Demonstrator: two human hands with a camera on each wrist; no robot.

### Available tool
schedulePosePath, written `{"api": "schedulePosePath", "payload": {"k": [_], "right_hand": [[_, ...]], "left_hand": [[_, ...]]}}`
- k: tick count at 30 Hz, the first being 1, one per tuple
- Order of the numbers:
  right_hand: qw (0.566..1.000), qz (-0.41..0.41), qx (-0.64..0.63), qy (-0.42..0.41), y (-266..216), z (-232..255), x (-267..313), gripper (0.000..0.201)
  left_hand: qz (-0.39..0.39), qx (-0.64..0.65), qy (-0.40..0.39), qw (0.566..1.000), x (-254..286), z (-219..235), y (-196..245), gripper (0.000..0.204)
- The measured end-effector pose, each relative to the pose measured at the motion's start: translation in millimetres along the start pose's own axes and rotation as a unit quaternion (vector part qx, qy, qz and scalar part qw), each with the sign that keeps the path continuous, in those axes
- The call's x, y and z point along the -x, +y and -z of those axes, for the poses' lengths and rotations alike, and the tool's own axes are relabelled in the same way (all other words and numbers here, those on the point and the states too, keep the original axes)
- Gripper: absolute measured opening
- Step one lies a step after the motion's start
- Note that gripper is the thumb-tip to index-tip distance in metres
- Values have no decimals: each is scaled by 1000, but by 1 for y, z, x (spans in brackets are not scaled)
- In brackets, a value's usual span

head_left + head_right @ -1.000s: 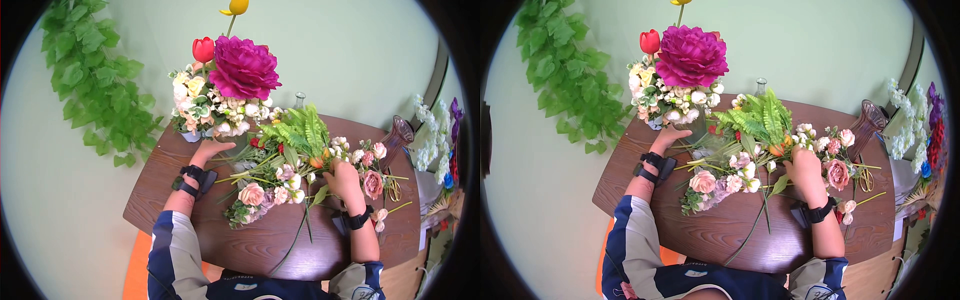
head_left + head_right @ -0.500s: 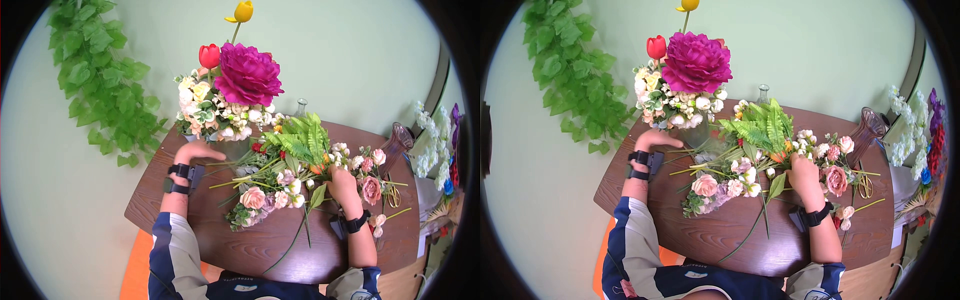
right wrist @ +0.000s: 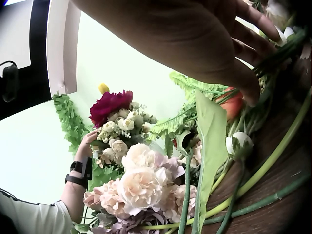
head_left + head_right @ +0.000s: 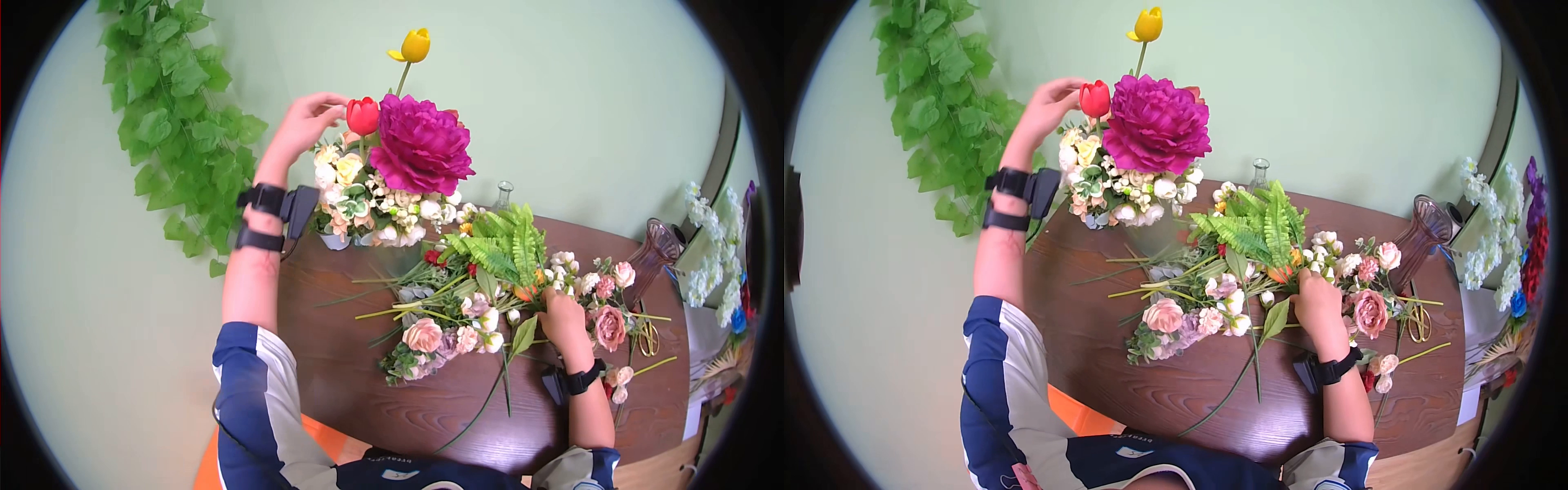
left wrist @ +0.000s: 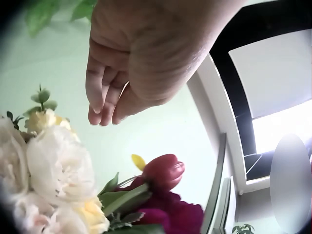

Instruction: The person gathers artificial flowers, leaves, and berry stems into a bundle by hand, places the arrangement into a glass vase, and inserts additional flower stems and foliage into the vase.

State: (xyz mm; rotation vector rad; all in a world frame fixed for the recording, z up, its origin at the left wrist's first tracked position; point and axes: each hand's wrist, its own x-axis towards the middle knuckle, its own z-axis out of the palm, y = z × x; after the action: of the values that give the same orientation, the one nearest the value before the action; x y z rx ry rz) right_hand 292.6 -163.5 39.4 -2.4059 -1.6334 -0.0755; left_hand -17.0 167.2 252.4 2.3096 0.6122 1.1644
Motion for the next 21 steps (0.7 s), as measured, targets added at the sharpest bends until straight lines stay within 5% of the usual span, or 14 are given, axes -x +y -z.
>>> {"api": "schedulePosePath", "payload": {"k": [6,10,15,21], "right_hand": [[1000,2,9,1,1,-2,-1,34],[1000,4,10,-1,1,-3,0,35],[1000,-5,-10,-4,-1,0,1,32],[1000,-12,-12,-15,-5,13,4,36]], "left_hand": [[35,127,-113,985,-47,-28,15,30],[31,43,-117,992,-65,-38,16,34],[32,183,-128,974,-83,-38,32,40],[1,204,-168,964,-75,-44,37,40]]}}
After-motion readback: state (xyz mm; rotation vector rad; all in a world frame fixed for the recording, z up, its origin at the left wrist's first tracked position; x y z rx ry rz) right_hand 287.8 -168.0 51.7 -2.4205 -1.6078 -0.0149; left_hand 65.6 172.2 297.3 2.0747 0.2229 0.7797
